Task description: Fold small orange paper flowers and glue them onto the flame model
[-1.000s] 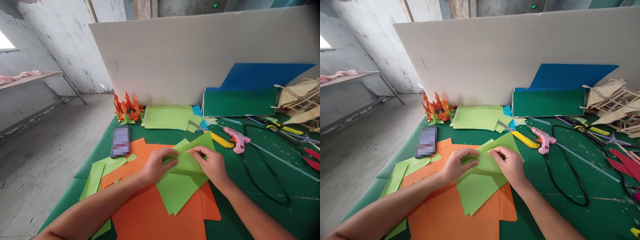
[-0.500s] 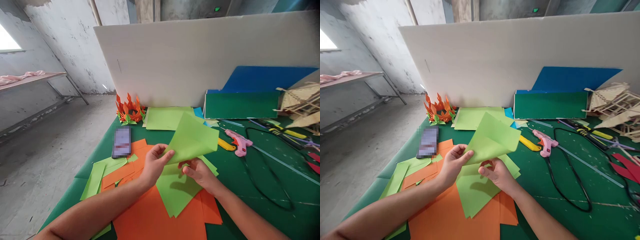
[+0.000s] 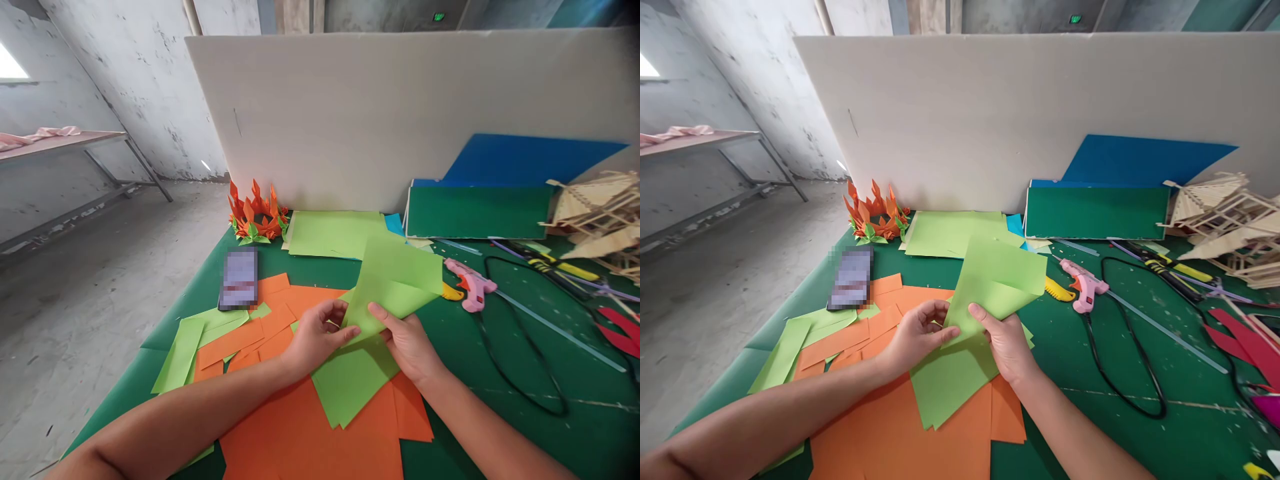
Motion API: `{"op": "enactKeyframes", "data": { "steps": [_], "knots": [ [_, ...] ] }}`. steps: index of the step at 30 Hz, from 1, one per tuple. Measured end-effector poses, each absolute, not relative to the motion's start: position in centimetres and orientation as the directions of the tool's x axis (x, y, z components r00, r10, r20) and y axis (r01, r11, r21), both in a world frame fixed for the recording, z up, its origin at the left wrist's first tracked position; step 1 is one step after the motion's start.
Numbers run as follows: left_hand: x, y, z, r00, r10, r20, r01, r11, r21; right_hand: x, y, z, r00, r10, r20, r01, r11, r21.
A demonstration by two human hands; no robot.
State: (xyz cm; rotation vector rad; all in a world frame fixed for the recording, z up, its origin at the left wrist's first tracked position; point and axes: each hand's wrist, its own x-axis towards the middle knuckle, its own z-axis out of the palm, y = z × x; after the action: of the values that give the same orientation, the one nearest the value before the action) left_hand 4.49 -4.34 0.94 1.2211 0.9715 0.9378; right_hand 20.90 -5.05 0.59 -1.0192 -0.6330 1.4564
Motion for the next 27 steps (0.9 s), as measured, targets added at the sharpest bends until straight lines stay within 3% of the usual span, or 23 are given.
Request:
{"op": "enactKeyframes", "data": {
  "steps": [27],
  "knots": [
    [4.45, -4.40, 0.72, 0.238, 0.965, -0.110, 0.156, 0.074, 0.985, 20.72, -5.18, 1.05, 0.258, 0.938, -0.232, -0.399, -0.116, -0.910]
  ]
}}
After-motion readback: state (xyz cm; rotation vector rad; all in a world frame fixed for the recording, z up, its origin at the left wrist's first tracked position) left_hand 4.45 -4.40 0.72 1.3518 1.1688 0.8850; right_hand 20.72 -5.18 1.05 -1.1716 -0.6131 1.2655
